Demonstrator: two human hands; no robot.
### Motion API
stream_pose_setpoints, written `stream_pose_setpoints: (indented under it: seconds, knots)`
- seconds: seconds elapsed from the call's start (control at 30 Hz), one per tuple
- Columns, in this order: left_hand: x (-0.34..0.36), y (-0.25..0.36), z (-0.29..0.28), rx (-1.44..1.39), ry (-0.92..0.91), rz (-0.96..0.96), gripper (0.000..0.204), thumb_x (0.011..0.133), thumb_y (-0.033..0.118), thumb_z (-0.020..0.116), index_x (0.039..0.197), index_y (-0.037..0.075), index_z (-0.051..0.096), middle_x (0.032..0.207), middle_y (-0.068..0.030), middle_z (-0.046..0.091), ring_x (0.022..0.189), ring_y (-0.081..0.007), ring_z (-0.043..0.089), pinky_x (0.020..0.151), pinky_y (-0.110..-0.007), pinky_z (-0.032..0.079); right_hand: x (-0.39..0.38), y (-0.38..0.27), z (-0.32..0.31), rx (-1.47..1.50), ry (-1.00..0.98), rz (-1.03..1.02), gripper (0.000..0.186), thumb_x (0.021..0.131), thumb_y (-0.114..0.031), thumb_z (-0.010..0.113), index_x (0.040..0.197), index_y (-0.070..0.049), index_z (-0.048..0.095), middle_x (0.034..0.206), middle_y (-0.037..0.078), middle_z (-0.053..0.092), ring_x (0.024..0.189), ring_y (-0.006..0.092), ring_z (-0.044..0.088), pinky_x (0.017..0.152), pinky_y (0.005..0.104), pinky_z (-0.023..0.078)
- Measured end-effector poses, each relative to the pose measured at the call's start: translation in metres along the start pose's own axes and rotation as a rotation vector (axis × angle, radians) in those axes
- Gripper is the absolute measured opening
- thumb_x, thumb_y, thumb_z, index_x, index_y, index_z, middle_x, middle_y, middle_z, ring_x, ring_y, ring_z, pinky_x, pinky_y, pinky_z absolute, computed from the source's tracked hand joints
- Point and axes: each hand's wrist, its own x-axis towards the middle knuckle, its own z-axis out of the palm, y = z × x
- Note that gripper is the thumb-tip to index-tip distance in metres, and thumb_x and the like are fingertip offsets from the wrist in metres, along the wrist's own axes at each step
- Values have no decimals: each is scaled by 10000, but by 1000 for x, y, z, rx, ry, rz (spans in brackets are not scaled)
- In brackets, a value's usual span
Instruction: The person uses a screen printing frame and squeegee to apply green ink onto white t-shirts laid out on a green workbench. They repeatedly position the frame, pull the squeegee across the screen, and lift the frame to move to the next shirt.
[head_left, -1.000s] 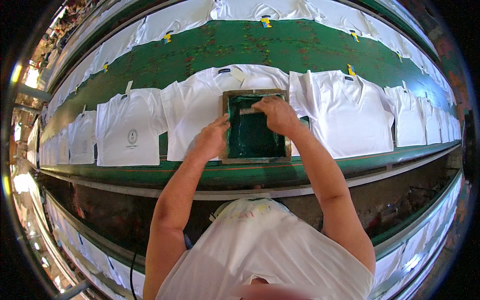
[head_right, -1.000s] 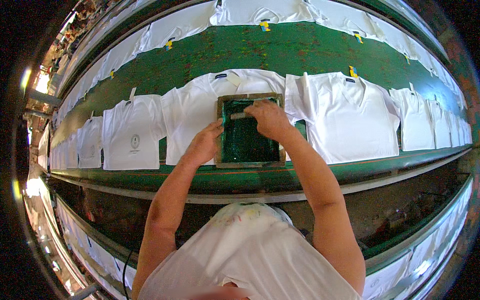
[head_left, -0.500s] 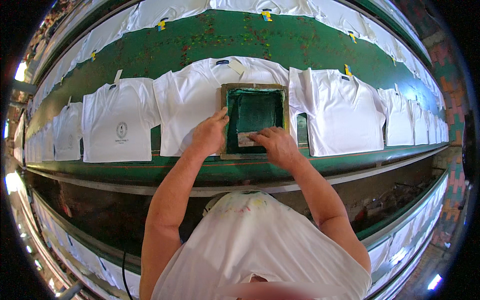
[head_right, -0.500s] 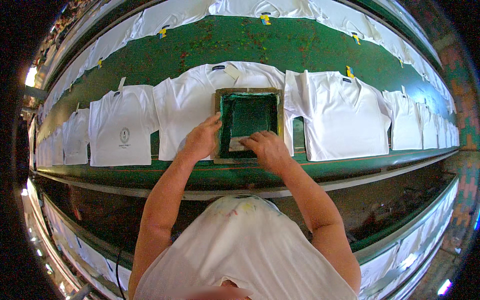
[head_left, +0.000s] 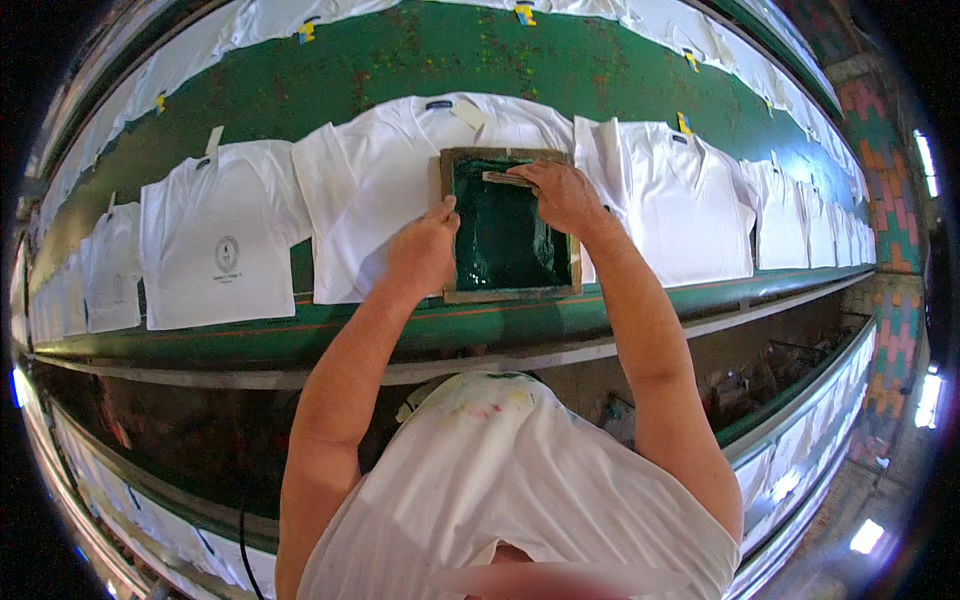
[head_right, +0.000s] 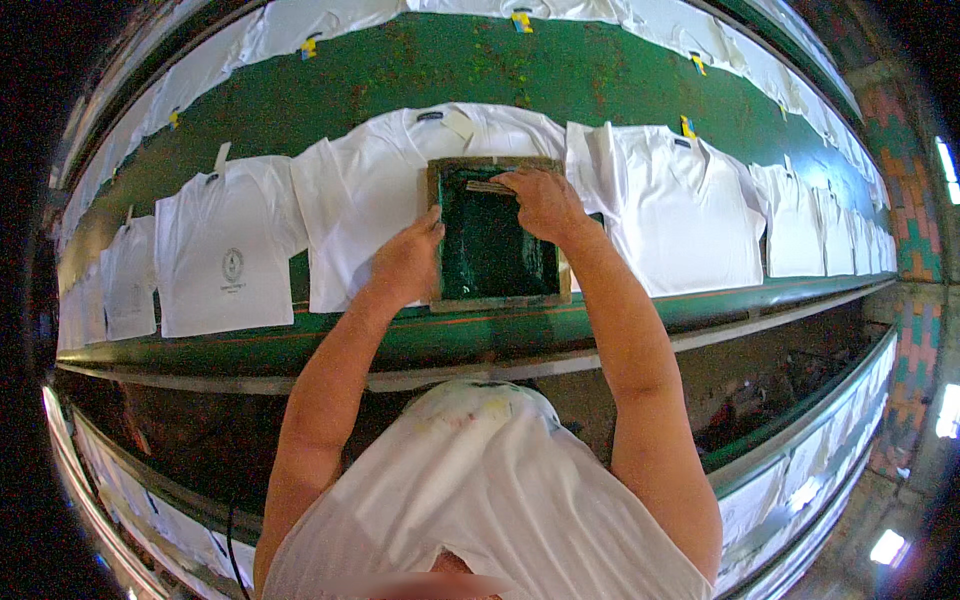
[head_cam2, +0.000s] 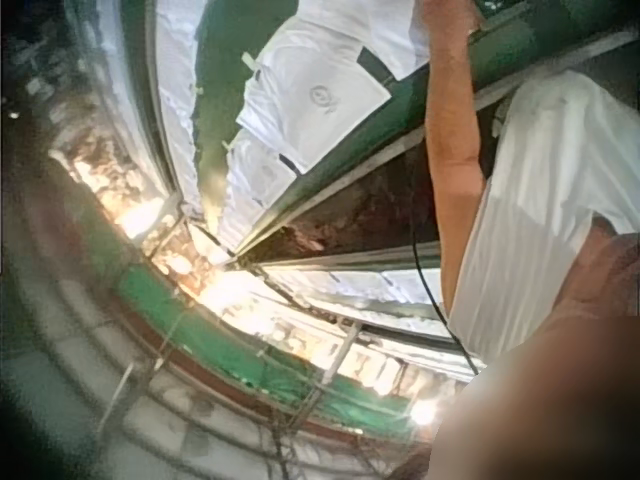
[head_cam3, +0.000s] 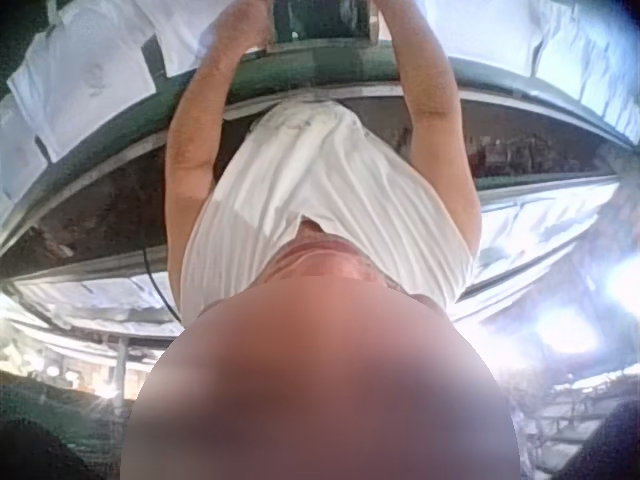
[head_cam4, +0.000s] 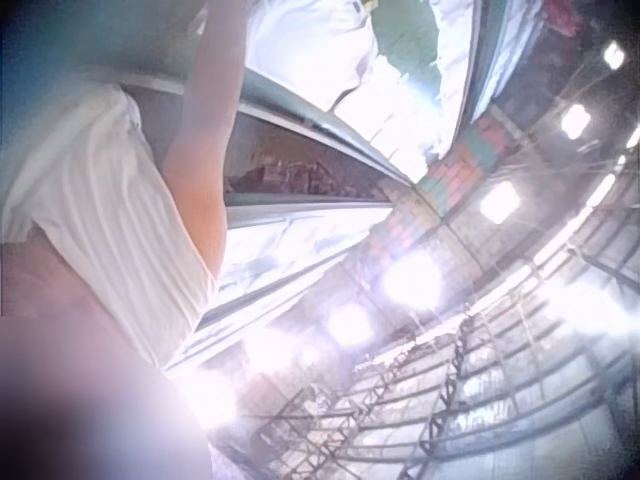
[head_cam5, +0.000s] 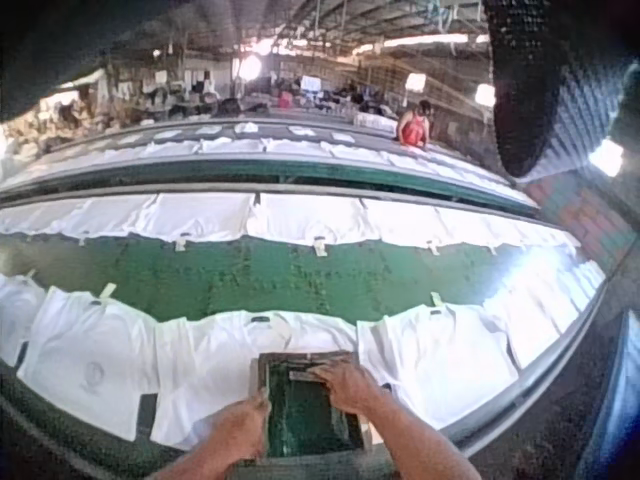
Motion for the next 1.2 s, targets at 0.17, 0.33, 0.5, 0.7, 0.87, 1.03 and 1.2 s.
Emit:
stream_pose_setpoints:
  seconds: [0.17, 0.33, 0.5, 0.7, 0.87, 1.03, 1.2]
  knots:
    - [-2, -8, 11, -28, 81, 35, 385, 968, 31, 620, 1329, -23, 744, 1624, -178, 594, 1307, -392, 697, 1105, -487, 569, -37, -32, -1, -7, -112, 2, 541, 849, 88, 619, 1331, -114, 758, 1191, 182, 776, 1124, 431, 716, 1005, 519, 581]
    - [-2, -2, 6, -77, 55, -26, 427, 951, 17, 616, 1358, -16, 742, 1622, -168, 600, 1337, -378, 684, 1125, -479, 559, -80, -64, 1, -38, -134, -73, 556, 822, 67, 676, 1344, -109, 754, 1181, 160, 767, 1136, 406, 714, 1013, 511, 568]
    - [-3, 6, 2, -53, 58, -60, 442, 931, 11, 615, 1350, -3, 758, 1627, -147, 602, 1332, -392, 681, 1132, -482, 554, -117, -79, 8, -16, -111, -84, 549, 831, -2, 748, 1369, -115, 745, 1220, 147, 757, 1140, 383, 706, 1045, 498, 558]
    - [-4, 29, 11, 14, 166, -183, 374, 957, 29, 614, 1282, -9, 795, 1570, -169, 646, 1271, -452, 688, 1115, -524, 551, -140, -78, 13, 44, -92, -196, 491, 848, -127, 829, 1331, -129, 744, 1274, 114, 733, 1188, 366, 676, 1052, 500, 550]
    - [-3, 49, 30, 94, 379, -265, 327, 962, 63, 656, 1238, 1, 821, 1482, -212, 692, 1256, -445, 692, 1107, -523, 552, -188, -57, -14, 204, 75, -266, 640, 807, -75, 885, 1414, -88, 685, 1370, 149, 702, 1254, 395, 647, 1071, 510, 551]
    - [4, 53, 48, 86, 459, -406, 307, 948, 49, 690, 1221, -5, 819, 1349, -247, 739, 1243, -426, 698, 1096, -489, 554, -265, -3, -53, 288, 222, -155, 538, 831, 2, 847, 1350, -74, 726, 1369, 146, 718, 1226, 412, 675, 1050, 514, 573]
    - [3, 39, 62, 48, 562, -352, 291, 937, 36, 726, 1211, -6, 816, 1313, -233, 755, 1218, -431, 707, 1086, -490, 554, -322, 51, -82, 290, 307, -21, 464, 851, 22, 812, 1304, -56, 745, 1324, 154, 743, 1206, 397, 691, 1052, 506, 573]
